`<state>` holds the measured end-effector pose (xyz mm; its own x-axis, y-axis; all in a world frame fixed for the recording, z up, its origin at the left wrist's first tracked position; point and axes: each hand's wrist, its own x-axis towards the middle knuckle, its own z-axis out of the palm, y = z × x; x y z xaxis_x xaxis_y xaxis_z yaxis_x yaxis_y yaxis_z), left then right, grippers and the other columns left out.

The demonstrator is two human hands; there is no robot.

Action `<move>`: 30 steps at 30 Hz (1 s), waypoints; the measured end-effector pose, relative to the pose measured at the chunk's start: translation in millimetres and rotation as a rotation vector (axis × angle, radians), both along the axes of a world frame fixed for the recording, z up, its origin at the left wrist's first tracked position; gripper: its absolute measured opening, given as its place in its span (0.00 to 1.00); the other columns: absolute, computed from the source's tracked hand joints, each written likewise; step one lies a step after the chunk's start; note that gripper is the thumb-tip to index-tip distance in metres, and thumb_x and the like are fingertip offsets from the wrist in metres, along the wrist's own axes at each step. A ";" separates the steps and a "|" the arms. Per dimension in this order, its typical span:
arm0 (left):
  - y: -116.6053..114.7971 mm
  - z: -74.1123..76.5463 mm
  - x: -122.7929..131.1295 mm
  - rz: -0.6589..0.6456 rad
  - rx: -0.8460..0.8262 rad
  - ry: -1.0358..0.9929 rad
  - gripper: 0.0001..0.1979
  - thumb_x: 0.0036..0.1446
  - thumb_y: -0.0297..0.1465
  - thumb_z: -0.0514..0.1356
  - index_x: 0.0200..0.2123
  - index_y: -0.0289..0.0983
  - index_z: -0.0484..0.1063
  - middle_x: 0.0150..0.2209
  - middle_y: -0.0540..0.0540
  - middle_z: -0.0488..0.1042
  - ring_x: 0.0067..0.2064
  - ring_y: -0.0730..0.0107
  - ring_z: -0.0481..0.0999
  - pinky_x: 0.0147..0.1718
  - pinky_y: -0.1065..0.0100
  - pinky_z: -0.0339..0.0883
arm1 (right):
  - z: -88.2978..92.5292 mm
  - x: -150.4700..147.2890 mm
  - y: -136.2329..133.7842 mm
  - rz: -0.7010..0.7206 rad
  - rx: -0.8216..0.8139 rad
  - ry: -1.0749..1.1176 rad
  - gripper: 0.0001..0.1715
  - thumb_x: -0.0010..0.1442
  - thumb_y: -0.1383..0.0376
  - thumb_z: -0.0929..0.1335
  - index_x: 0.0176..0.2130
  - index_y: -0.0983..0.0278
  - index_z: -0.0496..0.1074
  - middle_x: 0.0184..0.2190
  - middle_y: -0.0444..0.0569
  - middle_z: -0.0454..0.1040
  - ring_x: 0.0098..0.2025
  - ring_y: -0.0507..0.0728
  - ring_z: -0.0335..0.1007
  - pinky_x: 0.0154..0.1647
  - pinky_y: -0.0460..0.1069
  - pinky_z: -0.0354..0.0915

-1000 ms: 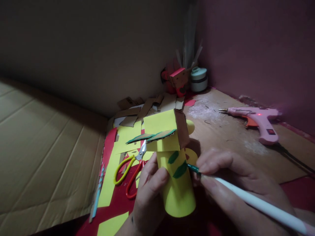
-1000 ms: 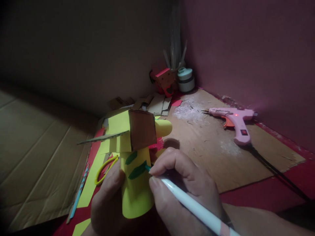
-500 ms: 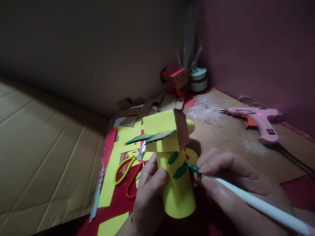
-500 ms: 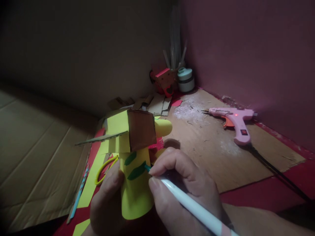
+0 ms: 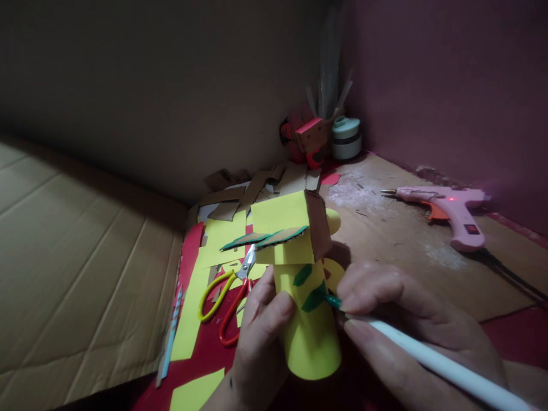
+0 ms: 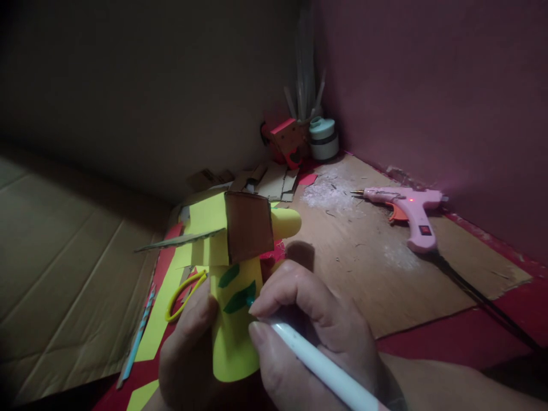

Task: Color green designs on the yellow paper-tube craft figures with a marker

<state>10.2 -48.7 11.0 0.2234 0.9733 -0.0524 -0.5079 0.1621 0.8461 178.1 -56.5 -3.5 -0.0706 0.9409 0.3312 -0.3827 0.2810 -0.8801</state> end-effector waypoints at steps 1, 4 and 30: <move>-0.1 -0.2 -0.1 0.002 -0.001 0.005 0.08 0.61 0.38 0.69 0.35 0.39 0.82 0.31 0.50 0.81 0.31 0.74 0.79 0.32 0.76 0.76 | -0.7 0.8 0.6 0.005 0.011 0.000 0.10 0.66 0.71 0.72 0.39 0.53 0.79 0.33 0.45 0.76 0.34 0.56 0.78 0.33 0.48 0.76; 0.4 -0.5 -0.5 0.010 -0.006 0.018 0.08 0.61 0.38 0.70 0.35 0.40 0.83 0.32 0.50 0.81 0.31 0.73 0.79 0.33 0.75 0.76 | -1.7 1.7 1.7 0.018 0.037 0.001 0.11 0.67 0.70 0.71 0.40 0.52 0.79 0.33 0.45 0.76 0.34 0.57 0.78 0.33 0.48 0.76; 4.0 -0.4 0.6 -0.039 0.022 -0.012 0.08 0.62 0.36 0.68 0.41 0.40 0.84 0.37 0.49 0.85 0.34 0.70 0.84 0.36 0.75 0.78 | -4.7 -0.5 -0.8 -0.081 -0.093 -0.020 0.08 0.67 0.68 0.72 0.38 0.53 0.78 0.33 0.44 0.78 0.33 0.56 0.78 0.33 0.48 0.76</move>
<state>10.8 -44.7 10.6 0.2619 0.9647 -0.0284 -0.5118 0.1638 0.8433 177.6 -57.3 -8.2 0.0013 0.9705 0.2411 -0.3438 0.2268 -0.9113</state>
